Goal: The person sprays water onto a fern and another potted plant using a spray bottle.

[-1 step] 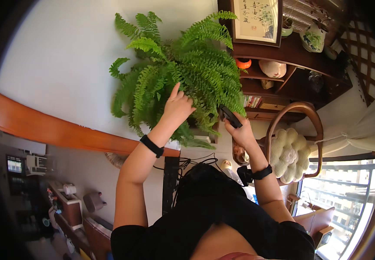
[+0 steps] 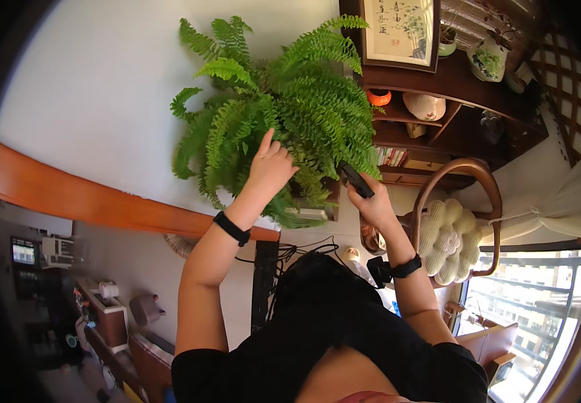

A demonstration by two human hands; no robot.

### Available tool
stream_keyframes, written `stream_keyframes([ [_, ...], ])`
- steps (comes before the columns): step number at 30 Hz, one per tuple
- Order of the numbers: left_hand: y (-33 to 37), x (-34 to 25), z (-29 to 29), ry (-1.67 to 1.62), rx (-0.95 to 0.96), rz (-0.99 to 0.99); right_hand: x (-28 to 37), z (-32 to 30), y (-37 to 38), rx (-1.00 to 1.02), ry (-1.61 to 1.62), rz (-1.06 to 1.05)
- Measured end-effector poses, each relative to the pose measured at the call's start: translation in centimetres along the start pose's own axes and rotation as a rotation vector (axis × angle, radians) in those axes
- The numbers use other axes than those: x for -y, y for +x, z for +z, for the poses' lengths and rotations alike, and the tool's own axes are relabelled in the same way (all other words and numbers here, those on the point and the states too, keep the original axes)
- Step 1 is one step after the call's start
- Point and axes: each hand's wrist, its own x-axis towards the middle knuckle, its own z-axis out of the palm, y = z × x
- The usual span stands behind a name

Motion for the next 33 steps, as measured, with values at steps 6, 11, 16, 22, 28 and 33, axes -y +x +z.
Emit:
stream_keyframes([
  [6, -4.1, 1.4, 1.7, -0.013, -0.188, -0.085, -0.1, 1.8, 0.1, 0.182, 0.019, -0.221],
  [11, -5.3, 0.9, 1.8, -0.076, -0.225, -0.147, 0.1, 2.3, 1.1, -0.002, 0.14, -0.204],
  [16, -6.1, -0.2, 1.9, -0.266, -0.346, -0.174, 1.5, 2.3, 0.8, 0.042, -0.053, -0.16],
  [22, -6.5, 1.7, -1.1, -0.347, -0.567, -0.325, 0.7, 2.2, 1.1, -0.059, -0.055, -0.309],
  [28, -8.9, 6.4, 3.1, -0.827, -0.711, -0.698, 4.1, 3.6, 0.8, -0.021, -0.075, -0.155],
  [33, -8.6, 1.3, 5.6, -0.922, -0.342, -0.37, 6.9, 6.1, 0.5, -0.035, -0.234, -0.193],
])
